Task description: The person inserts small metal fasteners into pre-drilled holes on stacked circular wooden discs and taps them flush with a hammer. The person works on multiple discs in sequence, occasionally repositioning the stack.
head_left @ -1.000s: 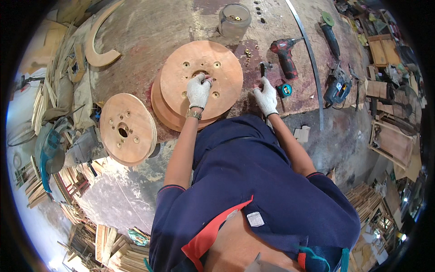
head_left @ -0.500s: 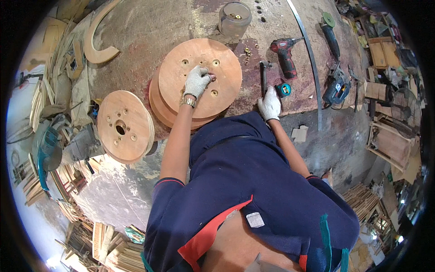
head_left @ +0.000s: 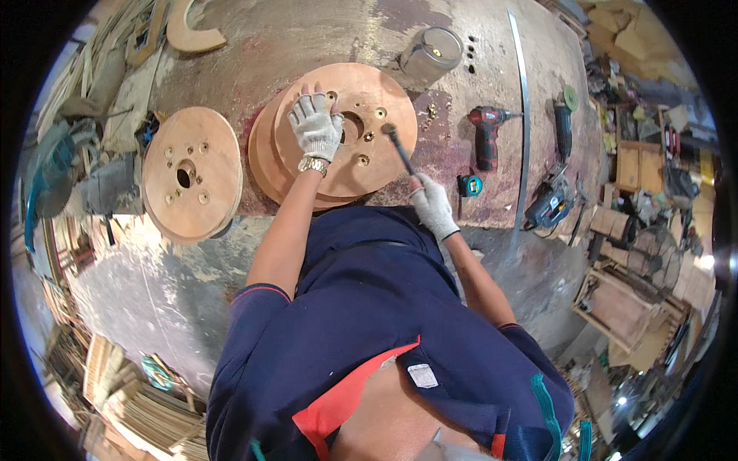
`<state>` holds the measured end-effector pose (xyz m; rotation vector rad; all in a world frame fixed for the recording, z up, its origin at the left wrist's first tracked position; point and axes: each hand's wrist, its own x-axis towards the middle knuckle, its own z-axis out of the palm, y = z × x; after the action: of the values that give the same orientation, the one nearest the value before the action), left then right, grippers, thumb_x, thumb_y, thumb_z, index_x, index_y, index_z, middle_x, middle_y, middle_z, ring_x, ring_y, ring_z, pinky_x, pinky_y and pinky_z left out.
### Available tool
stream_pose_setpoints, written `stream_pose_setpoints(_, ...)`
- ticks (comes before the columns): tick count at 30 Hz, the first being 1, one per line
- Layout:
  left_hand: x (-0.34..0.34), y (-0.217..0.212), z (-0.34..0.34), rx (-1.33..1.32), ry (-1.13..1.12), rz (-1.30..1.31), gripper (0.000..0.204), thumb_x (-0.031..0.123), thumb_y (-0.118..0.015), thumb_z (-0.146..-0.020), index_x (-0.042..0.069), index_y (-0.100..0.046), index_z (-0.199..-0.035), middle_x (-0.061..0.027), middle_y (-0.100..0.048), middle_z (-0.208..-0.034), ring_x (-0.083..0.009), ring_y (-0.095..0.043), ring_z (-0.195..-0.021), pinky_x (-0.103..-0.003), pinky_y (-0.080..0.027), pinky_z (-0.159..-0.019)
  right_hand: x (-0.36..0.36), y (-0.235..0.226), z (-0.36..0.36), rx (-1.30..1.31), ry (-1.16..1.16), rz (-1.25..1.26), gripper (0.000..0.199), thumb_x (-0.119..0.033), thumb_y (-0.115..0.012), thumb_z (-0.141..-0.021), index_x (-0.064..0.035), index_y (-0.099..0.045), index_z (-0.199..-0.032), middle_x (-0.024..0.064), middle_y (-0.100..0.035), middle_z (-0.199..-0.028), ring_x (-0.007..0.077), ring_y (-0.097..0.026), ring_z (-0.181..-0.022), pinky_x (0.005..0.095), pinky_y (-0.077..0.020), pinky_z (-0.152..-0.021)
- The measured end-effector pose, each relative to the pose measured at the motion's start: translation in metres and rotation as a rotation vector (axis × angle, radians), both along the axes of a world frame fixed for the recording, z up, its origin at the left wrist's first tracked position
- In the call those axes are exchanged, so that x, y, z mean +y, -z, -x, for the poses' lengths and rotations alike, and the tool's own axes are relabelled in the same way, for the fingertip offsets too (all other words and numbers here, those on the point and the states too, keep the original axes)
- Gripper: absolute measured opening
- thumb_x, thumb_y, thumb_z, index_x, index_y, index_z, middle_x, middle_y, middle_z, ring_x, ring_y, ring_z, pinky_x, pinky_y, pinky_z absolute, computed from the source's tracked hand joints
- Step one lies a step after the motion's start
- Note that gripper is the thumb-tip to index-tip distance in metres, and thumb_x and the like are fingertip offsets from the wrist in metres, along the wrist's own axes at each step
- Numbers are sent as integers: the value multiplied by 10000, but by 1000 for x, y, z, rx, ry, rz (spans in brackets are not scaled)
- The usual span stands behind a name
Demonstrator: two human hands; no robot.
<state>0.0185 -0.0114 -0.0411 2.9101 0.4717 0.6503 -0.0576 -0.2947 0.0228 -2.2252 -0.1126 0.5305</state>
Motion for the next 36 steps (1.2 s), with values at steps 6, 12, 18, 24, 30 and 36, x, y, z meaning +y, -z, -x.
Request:
stream_pose_setpoints(6, 10, 20, 1, 71, 26, 73, 607, 406, -526, -1001, 78, -447, -1507, -236, -428, -1538, -430, -352, -1455, -576, -258, -1191, 60, -111, -29, -91, -8, -88, 285, -269, -562, -1032, -8, -661, -1086, 174, -594, -683, 272, -639, -656, 365, -505, -651)
stream_pose_setpoints(12, 6, 19, 0, 45, 23, 129, 575, 398, -529, -997, 70, -492, -1468, -235, -457, -1515, -427, -370, -1445, -576, -258, -1192, 31, -46, -16, -336, 10, -595, 341, -368, -563, -1033, -44, -615, -939, 117, -574, -660, 220, -588, -640, 355, -439, -566)
stream_pose_setpoints(18, 8, 18, 1, 33, 18, 105, 561, 391, -556, -972, 65, -518, -1426, -241, -477, -1486, -437, -397, -1415, -578, -263, -1185, 37, -57, -40, -247, -119, 79, 347, -315, -512, -1033, 5, -617, -951, 269, -573, -679, 426, -635, -654, 490, -475, -607)
stream_pose_setpoints(24, 7, 14, -1, 91, 14, 90, 564, 402, -557, -971, 69, -517, -1424, -242, -453, -1509, -440, -372, -1434, -582, -258, -1188, 29, -64, -15, -592, 12, -191, 262, -290, -579, -980, -44, -626, -904, 153, -618, -749, 300, -617, -667, 440, -482, -577)
stream_pose_setpoints(30, 22, 23, -22, 70, 33, 49, 582, 423, -557, -970, 89, -513, -1445, -225, -436, -1536, -429, -352, -1455, -579, -240, -1198, 26, -22, -28, -128, -122, 304, 343, -343, -542, -1008, -22, -649, -949, 306, -627, -742, 487, -658, -753, 539, -505, -658)
stream_pose_setpoints(36, 11, 15, -1, 110, 5, 59, 548, 413, -555, -976, 94, -530, -1421, -213, -458, -1516, -417, -384, -1426, -570, -259, -1186, 50, -122, -23, -522, 123, -844, 184, -155, -688, -922, -138, -509, -959, 27, -513, -789, 143, -471, -697, 315, -387, -629)
